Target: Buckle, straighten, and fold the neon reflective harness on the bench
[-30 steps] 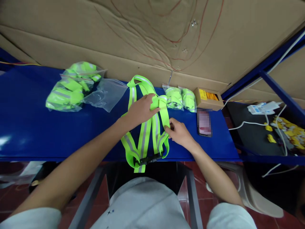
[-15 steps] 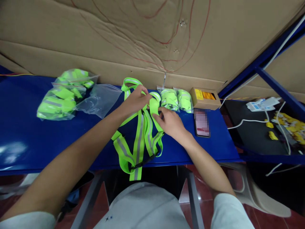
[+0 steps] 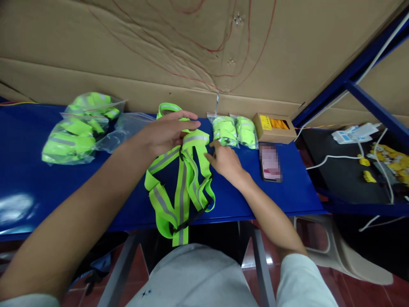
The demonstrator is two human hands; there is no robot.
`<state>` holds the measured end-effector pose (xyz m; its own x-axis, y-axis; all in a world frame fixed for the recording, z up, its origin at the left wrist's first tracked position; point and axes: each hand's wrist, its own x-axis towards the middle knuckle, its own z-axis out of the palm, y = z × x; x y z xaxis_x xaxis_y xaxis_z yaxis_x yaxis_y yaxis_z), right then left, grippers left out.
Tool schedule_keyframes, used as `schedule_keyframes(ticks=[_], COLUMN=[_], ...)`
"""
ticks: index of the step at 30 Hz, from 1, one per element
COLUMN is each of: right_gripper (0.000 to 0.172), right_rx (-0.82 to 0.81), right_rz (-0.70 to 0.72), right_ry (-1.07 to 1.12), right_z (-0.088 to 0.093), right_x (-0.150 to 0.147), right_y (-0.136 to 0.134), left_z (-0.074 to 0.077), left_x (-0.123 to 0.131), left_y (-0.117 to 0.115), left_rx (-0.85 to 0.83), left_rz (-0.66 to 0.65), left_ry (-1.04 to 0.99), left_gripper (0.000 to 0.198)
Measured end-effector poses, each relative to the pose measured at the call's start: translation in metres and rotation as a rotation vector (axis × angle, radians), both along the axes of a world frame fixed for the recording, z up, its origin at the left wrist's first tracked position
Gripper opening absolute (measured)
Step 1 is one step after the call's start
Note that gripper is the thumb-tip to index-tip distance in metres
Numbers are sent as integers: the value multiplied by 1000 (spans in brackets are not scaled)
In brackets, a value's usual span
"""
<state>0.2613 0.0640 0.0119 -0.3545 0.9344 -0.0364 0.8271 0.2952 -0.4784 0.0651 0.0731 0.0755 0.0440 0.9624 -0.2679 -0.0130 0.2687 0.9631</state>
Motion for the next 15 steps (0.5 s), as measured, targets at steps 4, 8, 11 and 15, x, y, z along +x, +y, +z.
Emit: schedule_keyframes(ticks=[4,8,11,15], right_gripper=[43,37,27,27], right_rx=[-124,-169,-145,-302], right_rz=[193,316,263,108], right_ry=[330,302,311,609], right_z=[20,19,11,5], right_x=[11,5,0,-1], right_y=[-24,-41,-42,-40], left_z=[2,-5,-19,-46], left_x=[10,20,20,6], left_y=[1,0,-4,-20], left_rx=[12,69,175,269], left_rz=[44,-4,52,114], left_ry=[-82,-187,-228,-122], left_gripper=[19,21,15,15])
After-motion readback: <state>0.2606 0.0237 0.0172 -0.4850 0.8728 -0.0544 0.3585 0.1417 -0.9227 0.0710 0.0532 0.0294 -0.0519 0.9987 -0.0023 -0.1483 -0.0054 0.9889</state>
